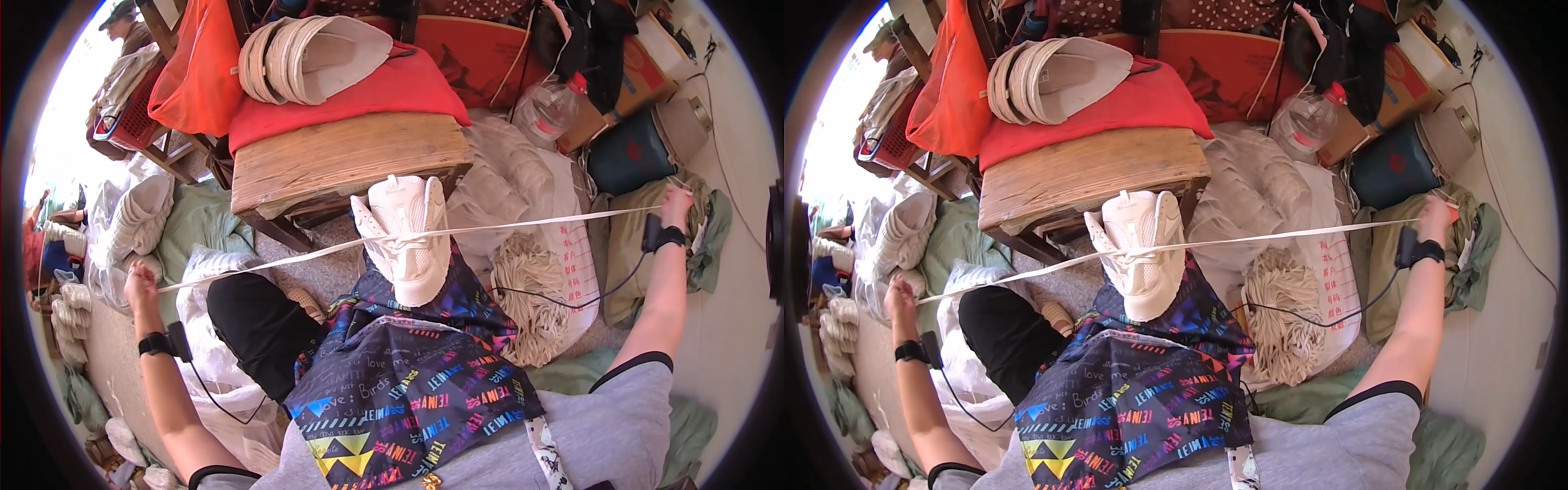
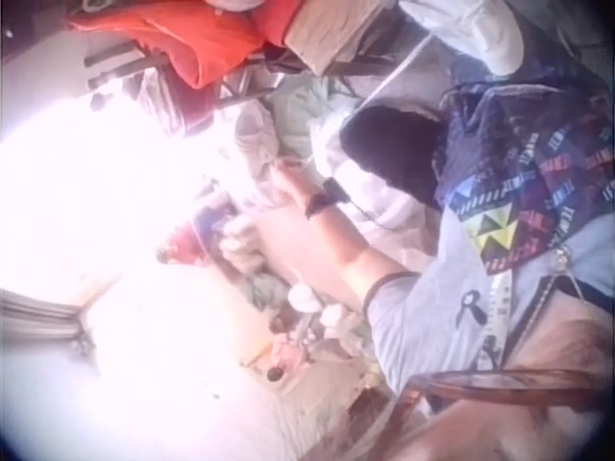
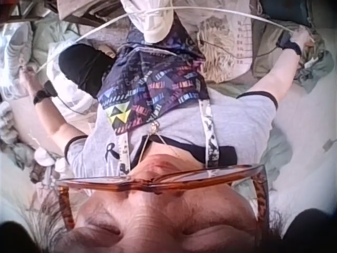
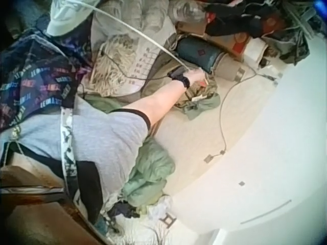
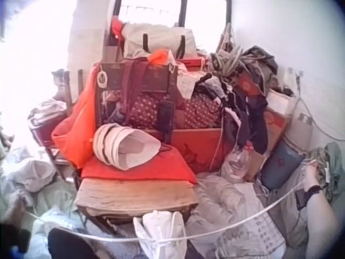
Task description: Inserting laces into shoe uppers/components during manufacturing.
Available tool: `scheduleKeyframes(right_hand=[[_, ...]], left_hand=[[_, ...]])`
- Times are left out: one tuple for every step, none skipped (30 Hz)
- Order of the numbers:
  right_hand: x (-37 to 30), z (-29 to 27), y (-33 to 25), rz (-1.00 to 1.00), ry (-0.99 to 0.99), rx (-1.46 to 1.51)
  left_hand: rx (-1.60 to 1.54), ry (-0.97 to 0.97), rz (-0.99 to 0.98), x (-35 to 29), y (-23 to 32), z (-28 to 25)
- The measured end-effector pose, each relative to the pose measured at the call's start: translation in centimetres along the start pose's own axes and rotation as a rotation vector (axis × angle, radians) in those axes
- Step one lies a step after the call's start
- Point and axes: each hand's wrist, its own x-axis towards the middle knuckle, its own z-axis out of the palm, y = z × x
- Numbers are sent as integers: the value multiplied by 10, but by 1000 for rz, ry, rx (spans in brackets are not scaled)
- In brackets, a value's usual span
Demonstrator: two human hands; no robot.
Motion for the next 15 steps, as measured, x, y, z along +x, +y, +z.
scheduleKeyframes(right_hand=[[-34,40,25,122,-68,47],[-94,92,26,142,-225,-60],[-132,97,16,256,-331,-200],[-173,116,9,331,-462,-252],[-220,142,3,333,-612,-206],[-252,160,12,188,-720,-346],[-275,175,32,-46,-838,-536],[-351,202,-12,204,-1012,-251],[-386,211,-20,257,-1115,-192],[-417,222,-21,285,-1174,-115],[-442,229,-21,311,-1228,-41],[-460,233,-14,299,-1280,-3],[-473,236,-7,286,-1334,38],[-479,236,-5,288,-1330,41],[-483,237,-3,143,-1333,-11]], left_hand=[[94,12,79,-17,21,6],[223,-87,72,-55,25,28],[330,-246,28,-89,3,86],[418,-366,29,-129,-12,124],[507,-469,35,-171,-23,153],[512,-583,-25,-206,-32,183],[587,-690,-88,-229,-43,201],[587,-746,-135,-253,-51,212],[577,-837,-179,-275,-56,231],[534,-872,-198,-288,-67,241],[486,-912,-219,-295,-82,248],[492,-919,-205,-298,-101,253],[498,-922,-189,-301,-115,255],[546,-934,-248,-305,-119,258],[523,-952,-272,-311,-122,258]])
